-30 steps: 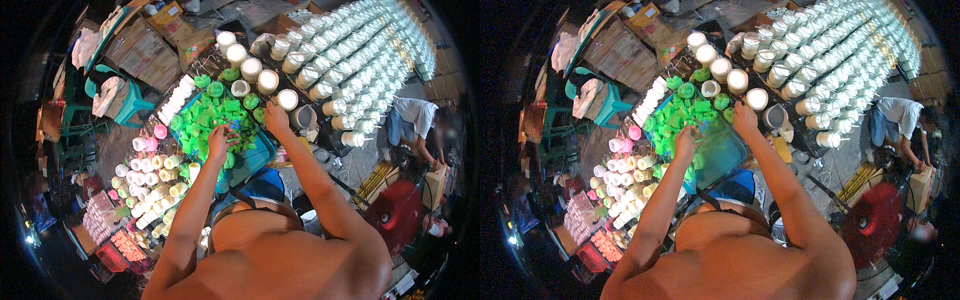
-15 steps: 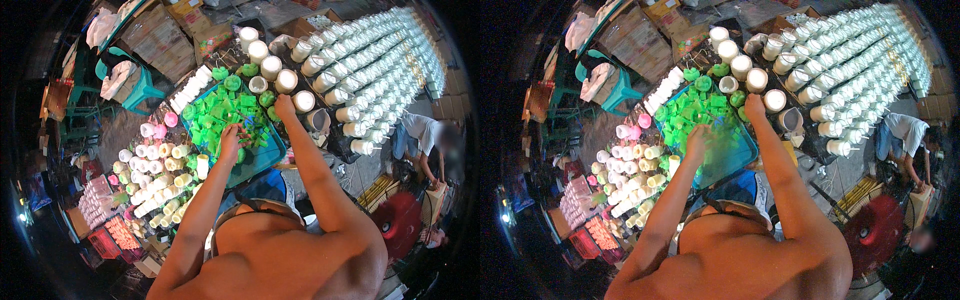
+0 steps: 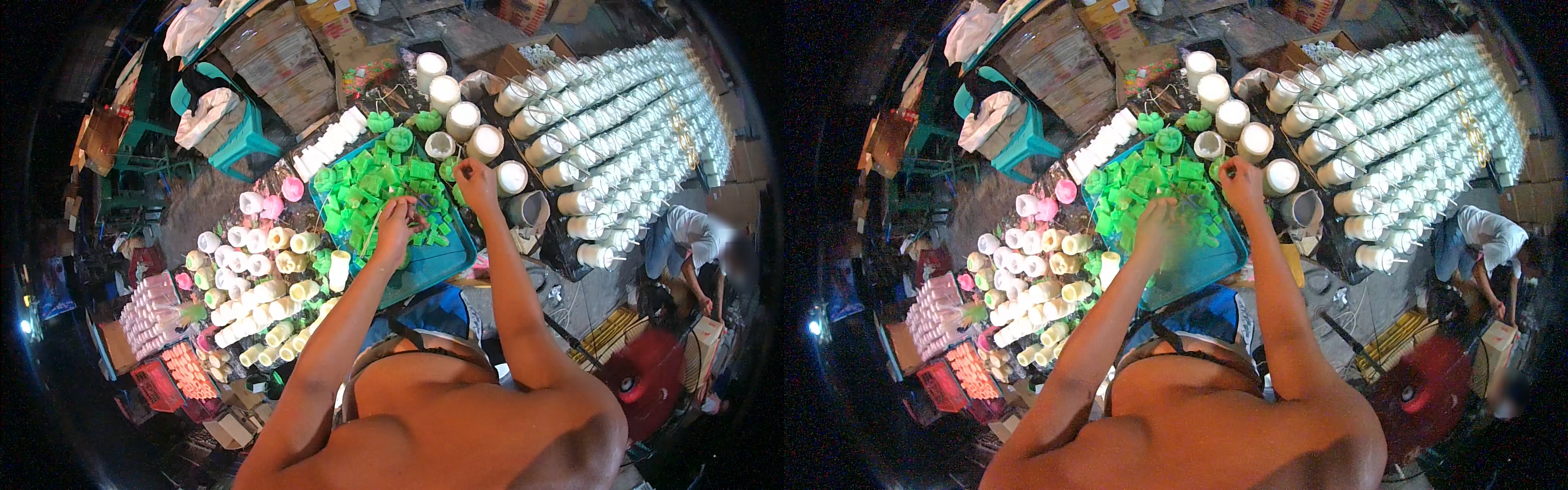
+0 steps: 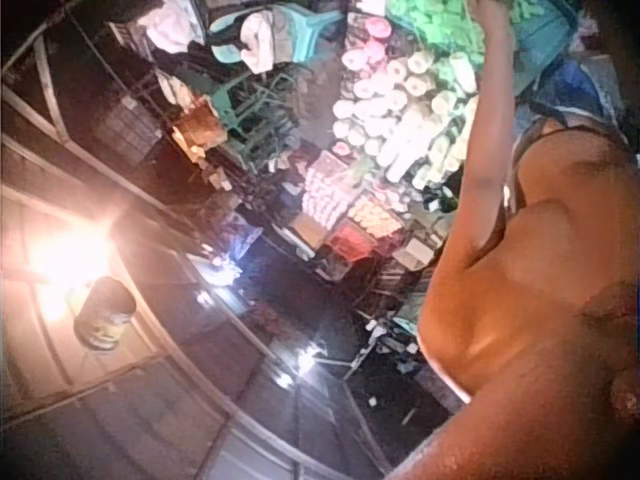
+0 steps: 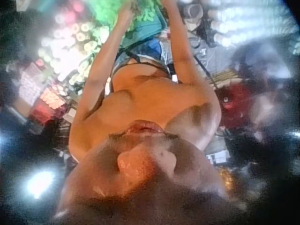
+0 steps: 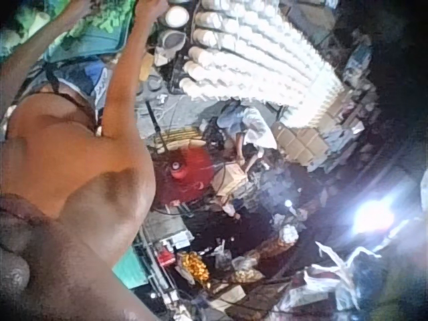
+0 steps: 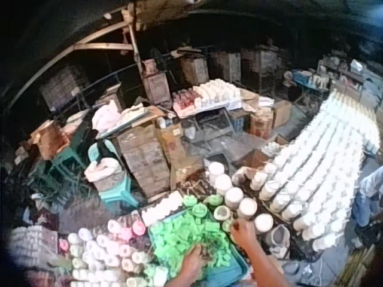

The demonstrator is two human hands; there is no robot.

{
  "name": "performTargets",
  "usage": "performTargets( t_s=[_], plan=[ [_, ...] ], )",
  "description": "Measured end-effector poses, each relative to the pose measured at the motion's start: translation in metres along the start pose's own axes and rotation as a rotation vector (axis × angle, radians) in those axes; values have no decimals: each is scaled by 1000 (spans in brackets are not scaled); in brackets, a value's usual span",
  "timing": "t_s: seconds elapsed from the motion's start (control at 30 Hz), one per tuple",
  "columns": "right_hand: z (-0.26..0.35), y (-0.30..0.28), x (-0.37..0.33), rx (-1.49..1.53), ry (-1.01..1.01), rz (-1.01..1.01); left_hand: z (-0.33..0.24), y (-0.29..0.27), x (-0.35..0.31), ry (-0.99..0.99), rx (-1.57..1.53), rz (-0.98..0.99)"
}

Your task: The person assembles candles by inserting wicks into white cylindrical candle bodies and attaching green plastic caps. They repeatedly pick up a candle, insert a wick, and place the finished unit on a nearby tray. The workspace contains stacks of finished candles and trays of components.

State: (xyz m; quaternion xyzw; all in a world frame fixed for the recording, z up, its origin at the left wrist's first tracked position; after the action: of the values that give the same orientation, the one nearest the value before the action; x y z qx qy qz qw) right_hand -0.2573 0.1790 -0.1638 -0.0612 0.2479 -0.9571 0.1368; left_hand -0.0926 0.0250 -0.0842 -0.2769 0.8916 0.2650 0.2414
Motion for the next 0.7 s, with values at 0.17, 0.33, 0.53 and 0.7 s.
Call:
performTargets(
  t_s=[0.17, 0.33, 0.53, 0.7],
  plan=[
    [96, -26, -35, 899, 367, 461, -33, 26, -10, 135, 101, 53],
    [104, -15, -43, 762, 314, 527, -39, 24, 2, 180, 176, 120],
    [86, -13, -58, 327, 135, 246, -32, -3, 7, 53, -130, 30],
    [77, -6, -68, 286, 155, 211, -21, -8, 3, -27, -102, 45]
  ],
)
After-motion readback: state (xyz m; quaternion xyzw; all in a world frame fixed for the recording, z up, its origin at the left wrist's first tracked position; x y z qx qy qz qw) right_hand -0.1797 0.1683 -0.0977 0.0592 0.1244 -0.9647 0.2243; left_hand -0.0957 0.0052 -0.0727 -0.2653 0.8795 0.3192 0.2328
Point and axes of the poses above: each hand's wrist, its own x-axis towards the middle knuckle, its own y-axis out of the palm, z = x × y, the point moved 1 cm from there along x, towards the middle knuckle, and after that the axes turned 2 degrees about -z, right-handed, at the moved point
